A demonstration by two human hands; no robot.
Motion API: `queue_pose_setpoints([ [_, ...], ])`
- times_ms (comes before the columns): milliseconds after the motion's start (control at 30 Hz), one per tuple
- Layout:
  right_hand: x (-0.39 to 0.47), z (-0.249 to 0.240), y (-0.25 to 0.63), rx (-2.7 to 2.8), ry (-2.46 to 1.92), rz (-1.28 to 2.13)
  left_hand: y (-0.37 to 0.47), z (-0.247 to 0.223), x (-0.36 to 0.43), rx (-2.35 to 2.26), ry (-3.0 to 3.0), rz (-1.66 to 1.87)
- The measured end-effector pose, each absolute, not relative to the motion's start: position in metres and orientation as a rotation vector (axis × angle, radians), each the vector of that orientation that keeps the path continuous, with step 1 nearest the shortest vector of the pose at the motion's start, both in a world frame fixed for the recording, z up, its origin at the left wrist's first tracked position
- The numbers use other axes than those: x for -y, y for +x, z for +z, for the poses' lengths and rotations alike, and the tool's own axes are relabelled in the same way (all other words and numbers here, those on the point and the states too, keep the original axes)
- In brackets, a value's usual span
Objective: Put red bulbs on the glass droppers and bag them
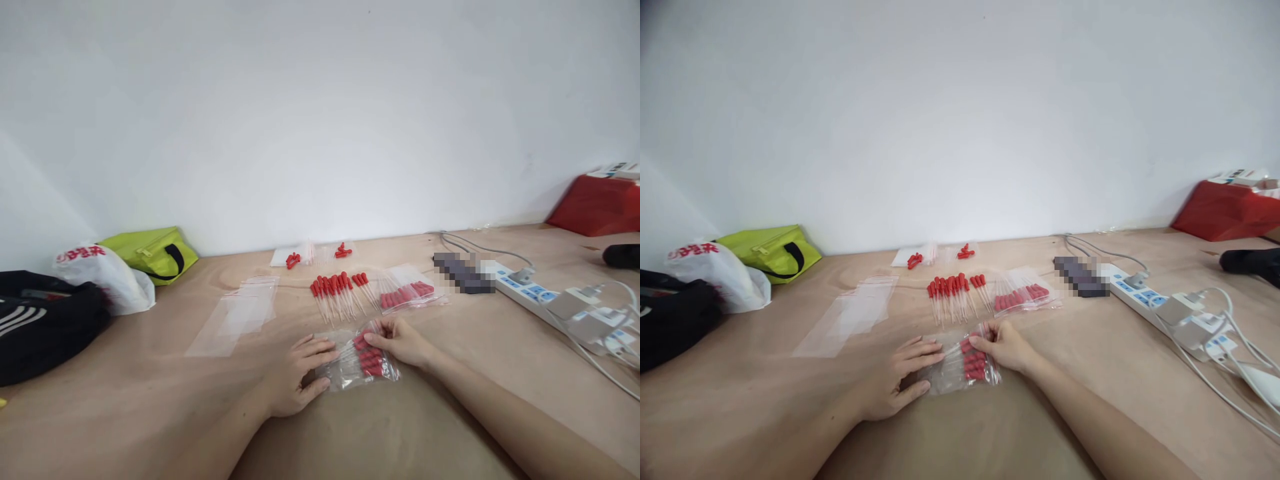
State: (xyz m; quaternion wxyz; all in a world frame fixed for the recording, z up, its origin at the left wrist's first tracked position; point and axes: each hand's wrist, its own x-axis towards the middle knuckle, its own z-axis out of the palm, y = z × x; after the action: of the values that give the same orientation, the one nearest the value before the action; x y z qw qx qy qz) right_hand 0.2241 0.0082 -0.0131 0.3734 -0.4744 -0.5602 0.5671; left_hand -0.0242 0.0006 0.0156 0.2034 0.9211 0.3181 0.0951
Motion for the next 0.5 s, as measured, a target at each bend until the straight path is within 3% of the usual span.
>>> queue_pose_setpoints([
  [233, -0.003, -0.02, 0.224, 1.236, -1.106, 1.256, -0.033, 0.006, -0.006, -1.036, 2.639, 0.679],
  [367, -0.007, -0.015, 0.241, 1.008, -1.047, 1.26, -0.057, 0.005, -0.023, -1.867, 2.546, 0.79],
  [500, -0.023, -0.012, 0.271, 0.658, -1.026, 1.022, -0.09, 0.011, -0.04, -2.603, 2.078, 0.372],
])
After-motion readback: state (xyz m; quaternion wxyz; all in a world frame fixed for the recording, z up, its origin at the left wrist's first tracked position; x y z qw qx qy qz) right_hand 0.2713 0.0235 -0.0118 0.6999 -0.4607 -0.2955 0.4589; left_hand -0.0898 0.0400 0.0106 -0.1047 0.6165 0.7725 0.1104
